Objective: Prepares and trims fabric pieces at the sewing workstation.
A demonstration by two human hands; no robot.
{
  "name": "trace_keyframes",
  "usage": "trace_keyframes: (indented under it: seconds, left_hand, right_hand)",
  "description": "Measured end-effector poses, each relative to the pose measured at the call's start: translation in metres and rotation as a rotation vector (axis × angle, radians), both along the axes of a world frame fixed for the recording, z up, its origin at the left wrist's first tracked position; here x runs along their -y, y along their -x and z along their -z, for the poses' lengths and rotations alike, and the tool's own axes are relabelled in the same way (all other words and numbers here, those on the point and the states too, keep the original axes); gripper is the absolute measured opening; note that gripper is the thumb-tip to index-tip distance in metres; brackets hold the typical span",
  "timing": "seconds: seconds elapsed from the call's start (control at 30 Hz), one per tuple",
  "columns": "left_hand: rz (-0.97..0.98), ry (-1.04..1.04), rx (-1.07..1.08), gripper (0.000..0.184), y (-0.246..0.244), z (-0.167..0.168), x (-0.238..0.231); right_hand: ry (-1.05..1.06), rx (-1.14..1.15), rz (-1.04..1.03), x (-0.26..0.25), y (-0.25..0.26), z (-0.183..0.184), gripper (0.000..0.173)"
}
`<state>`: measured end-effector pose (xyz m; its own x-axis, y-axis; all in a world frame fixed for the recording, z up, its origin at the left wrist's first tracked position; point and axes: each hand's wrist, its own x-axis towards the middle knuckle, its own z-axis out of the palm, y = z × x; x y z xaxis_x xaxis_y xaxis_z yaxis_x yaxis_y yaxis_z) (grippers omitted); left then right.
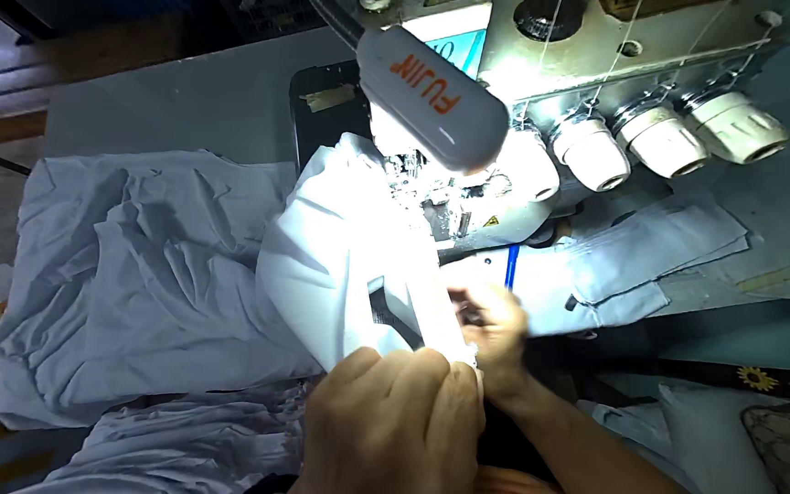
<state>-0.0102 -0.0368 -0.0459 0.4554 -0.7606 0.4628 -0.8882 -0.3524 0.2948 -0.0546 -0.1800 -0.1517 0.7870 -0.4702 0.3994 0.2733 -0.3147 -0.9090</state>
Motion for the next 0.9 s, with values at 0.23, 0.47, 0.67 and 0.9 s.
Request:
trace_keyframes:
  seconds: [0.23, 0.47, 0.67, 0.9]
  left_hand:
    - [-0.056, -0.236, 0.099, 0.023, 0.005, 0.01, 0.011]
    - [-0.076, -0.248, 0.147, 0.022, -0.024, 0.013, 0.021]
    - [-0.118, -0.219, 0.25, 0.031, -0.041, 0.008, 0.029]
    - [-0.052, -0.178, 0.259, 0.023, -0.062, 0.006, 0.031]
  right_hand:
    - [-0.998, -0.739, -0.636, -0.024, 0.004, -0.041, 0.014]
    - [-0.979, -0.578, -0.66, -0.041, -0.01, -0.024, 0.01]
    - [-1.015, -0.359, -0.841, -0.052, -0.002, 0.011, 0.011]
    - [-0.889, -0.122, -0.372, -0.059, -0.003, -0.01, 0.017]
